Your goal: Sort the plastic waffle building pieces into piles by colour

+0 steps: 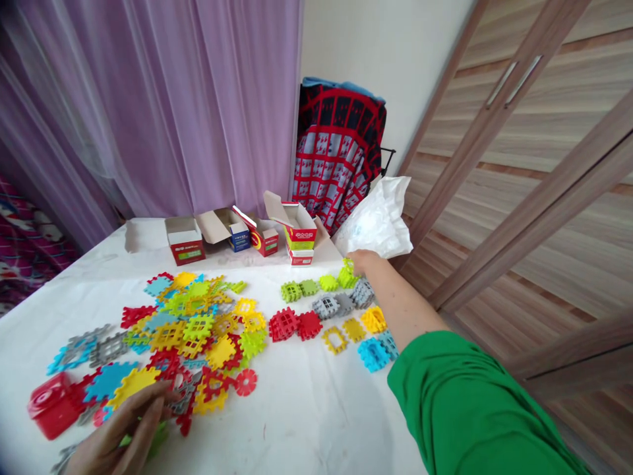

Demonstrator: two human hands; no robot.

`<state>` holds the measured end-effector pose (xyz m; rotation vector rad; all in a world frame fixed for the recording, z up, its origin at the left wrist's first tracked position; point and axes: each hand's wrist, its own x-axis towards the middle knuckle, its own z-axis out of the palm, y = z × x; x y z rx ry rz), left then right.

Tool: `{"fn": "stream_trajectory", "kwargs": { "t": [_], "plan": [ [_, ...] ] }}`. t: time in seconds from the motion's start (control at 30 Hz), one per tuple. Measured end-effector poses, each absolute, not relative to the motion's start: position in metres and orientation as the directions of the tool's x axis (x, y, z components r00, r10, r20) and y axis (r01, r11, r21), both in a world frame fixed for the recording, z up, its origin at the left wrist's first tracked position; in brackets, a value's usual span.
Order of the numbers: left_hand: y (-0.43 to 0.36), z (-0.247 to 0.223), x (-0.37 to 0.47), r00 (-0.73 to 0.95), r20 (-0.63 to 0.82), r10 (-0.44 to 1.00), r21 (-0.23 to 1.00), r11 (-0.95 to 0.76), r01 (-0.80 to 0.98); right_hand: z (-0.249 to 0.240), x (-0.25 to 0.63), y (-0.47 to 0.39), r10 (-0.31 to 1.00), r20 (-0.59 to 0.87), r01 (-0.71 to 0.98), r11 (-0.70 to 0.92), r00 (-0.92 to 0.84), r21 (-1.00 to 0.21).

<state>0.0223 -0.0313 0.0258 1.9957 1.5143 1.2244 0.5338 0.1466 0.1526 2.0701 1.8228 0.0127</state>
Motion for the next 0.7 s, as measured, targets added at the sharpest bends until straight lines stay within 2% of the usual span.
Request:
{"fn": "stream_trajectory", "kwargs": {
  "t": [0.2, 0.47, 0.7],
  "plan": [
    [-0.030, 0.028, 0.021, -0.047, 0.451, 0.891, 0.727, -0.336, 0.598, 0.147, 0.537, 0.151, 0.942, -0.297, 0.955, -0.064, 0.153, 0.290],
    [-0.029, 0.041, 0.023, -0.012, 0.468, 0.884, 0.678, -0.350, 0.646, 0.142, 0.539, 0.151, 0.936, -0.313, 0.961, -0.077, 0.161, 0.265],
    [-0.029, 0.042, 0.023, 0.007, 0.530, 0.848, 0.644, -0.408, 0.647, 0.139, 0.531, 0.154, 0.960, -0.254, 0.982, -0.076, 0.118, 0.171]
  ]
}}
